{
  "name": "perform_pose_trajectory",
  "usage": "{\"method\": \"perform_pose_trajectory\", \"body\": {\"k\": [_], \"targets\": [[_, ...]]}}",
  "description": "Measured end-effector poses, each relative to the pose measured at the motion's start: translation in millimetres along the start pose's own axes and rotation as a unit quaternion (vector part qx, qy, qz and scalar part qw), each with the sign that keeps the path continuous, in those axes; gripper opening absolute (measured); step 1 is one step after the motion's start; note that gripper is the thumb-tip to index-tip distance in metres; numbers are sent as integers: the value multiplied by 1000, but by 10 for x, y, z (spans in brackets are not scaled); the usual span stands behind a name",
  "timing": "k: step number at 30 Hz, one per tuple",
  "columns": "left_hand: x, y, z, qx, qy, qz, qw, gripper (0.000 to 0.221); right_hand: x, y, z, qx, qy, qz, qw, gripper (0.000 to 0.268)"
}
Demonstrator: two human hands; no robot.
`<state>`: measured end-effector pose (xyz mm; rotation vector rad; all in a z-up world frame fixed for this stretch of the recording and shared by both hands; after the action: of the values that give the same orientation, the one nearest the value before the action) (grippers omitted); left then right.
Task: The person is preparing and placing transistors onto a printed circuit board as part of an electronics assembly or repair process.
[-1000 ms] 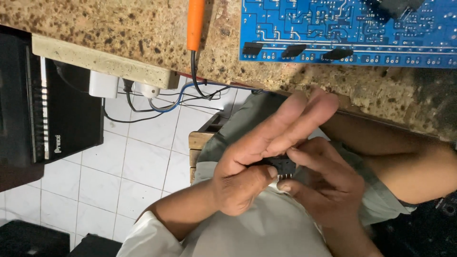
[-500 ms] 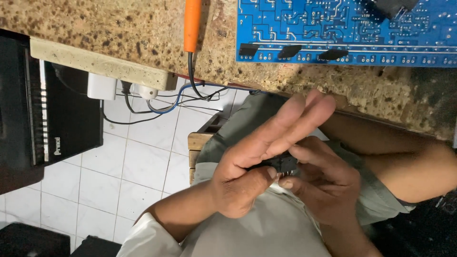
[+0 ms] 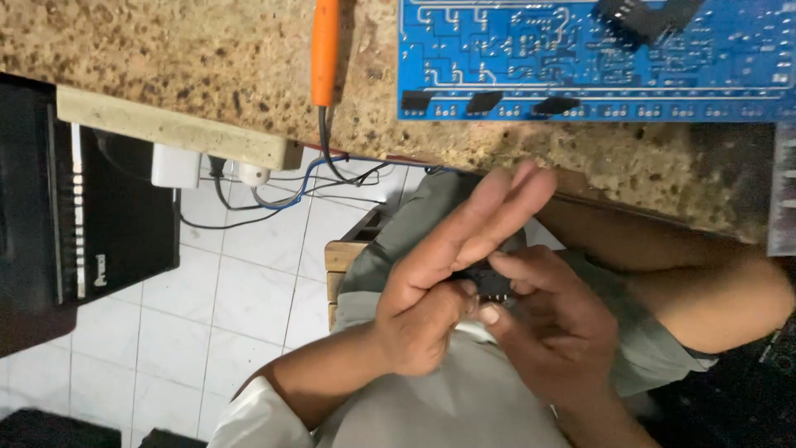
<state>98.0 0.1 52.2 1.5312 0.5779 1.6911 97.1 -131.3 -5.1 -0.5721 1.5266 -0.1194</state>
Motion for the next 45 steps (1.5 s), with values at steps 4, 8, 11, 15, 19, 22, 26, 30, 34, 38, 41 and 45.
{"method": "perform_pose_trajectory", "body": {"k": [4, 8, 11, 15, 19, 22, 26, 30, 34, 38, 41, 45], "targets": [[-66, 33, 21, 17, 33, 27, 999, 63, -162, 23, 70, -7, -27, 47, 998, 36], [-202, -115, -20, 119, 44, 40, 991, 55, -152, 226, 33, -79, 28, 188, 979, 46], [-258, -71, 25, 153, 23, 66, 986, 48, 67, 322, -89, -109, 90, 200, 970, 41], [-252, 138, 126, 108, 50, 120, 986, 45, 137, 251, -134, -95, 87, 145, 981, 34], [-255, 234, 118, 195, 41, 122, 972, 50, 162, 199, -197, -90, 86, 145, 981, 30], [-277, 321, 126, 277, 45, 91, 956, 54, -25, 91, -176, -91, 64, 214, 971, 14], [-425, 311, 135, 246, 32, 14, 969, 58, -153, -74, -165, -31, -64, 288, 955, 12], [-514, 292, 186, 259, -23, 34, 965, 63, -35, -75, -181, -41, -31, 250, 967, 5], [-644, 256, 264, 251, -93, 120, 956, 69, 116, -132, -172, -17, 27, 315, 948, 14], [-692, 383, 376, 180, -54, 80, 979, 82, 164, -295, -147, -14, 10, 360, 933, 15], [-625, 444, 403, 158, 1, 111, 981, 81, 232, -774, -166, 33, -29, 271, 962, 14], [-614, 247, 332, 122, -60, 179, 974, 76, 394, -1924, 185, 159, 31, 337, 928, 26]]}}
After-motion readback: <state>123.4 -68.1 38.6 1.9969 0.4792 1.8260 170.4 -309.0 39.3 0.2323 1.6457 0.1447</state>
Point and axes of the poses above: each hand's wrist, its own z-axis towards the middle knuckle, its own y-axis out of the palm, x = y × z, the point moved 10 cm from there along z, towards the middle knuckle, and after that the axes turned 15 degrees about -z, right-handed, at the moved point
